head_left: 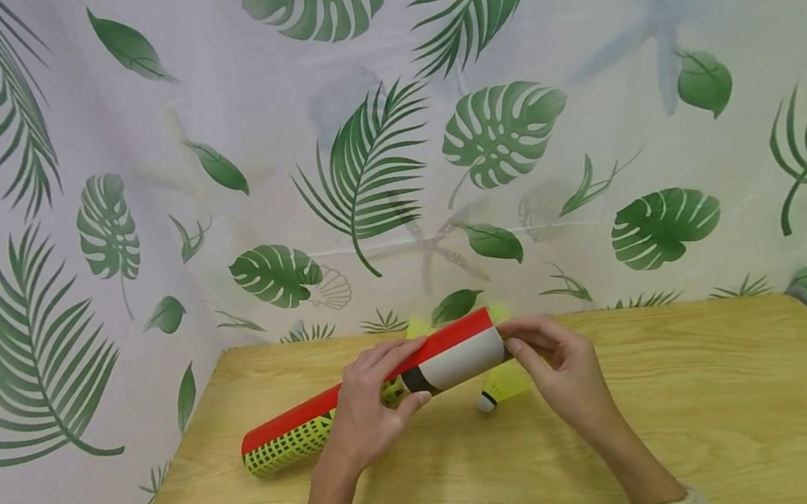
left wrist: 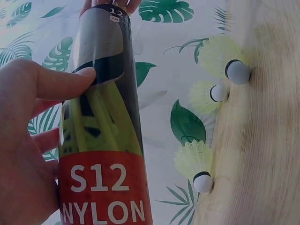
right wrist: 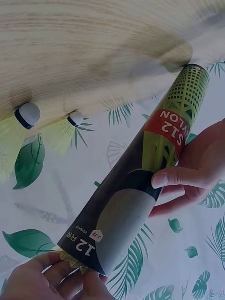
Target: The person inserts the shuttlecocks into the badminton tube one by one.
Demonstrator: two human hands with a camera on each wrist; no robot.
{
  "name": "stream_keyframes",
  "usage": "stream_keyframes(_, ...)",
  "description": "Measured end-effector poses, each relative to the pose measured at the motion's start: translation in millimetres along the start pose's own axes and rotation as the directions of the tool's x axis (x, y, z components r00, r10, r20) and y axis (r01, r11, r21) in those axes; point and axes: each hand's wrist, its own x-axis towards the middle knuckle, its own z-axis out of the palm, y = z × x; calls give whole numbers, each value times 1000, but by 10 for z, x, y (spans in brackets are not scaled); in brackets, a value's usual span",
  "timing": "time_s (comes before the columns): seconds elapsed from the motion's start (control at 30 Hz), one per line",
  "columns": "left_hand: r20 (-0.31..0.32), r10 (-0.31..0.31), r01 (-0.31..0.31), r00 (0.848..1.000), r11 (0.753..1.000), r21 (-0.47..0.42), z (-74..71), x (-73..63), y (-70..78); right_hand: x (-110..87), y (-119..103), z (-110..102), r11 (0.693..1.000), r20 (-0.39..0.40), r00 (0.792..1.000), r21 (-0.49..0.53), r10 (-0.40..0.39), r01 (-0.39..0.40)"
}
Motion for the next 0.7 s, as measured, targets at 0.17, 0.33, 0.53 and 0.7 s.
stream_keyframes(0.17, 10, -20, 20, 1000, 1000, -6, -6, -8, 15, -7, -11, 0, 1000, 37, 999, 9, 4, -4)
stream_keyframes(0.33, 4, -14, 14, 1000, 1000, -2, -6, -11, 33, -13, -23, 12, 999, 95, 995, 44, 10, -14)
stream_keyframes(0.53, 13, -19, 19, 1000, 1000, 0, -4, -8, 33, -14, -28, 29, 998, 115, 993, 59, -3, -4)
stream_keyframes(0.7, 7, -7, 7, 1000, 1000, 6, -10, 0, 3, -1, -49, 23, 999, 84, 996, 53, -6, 1)
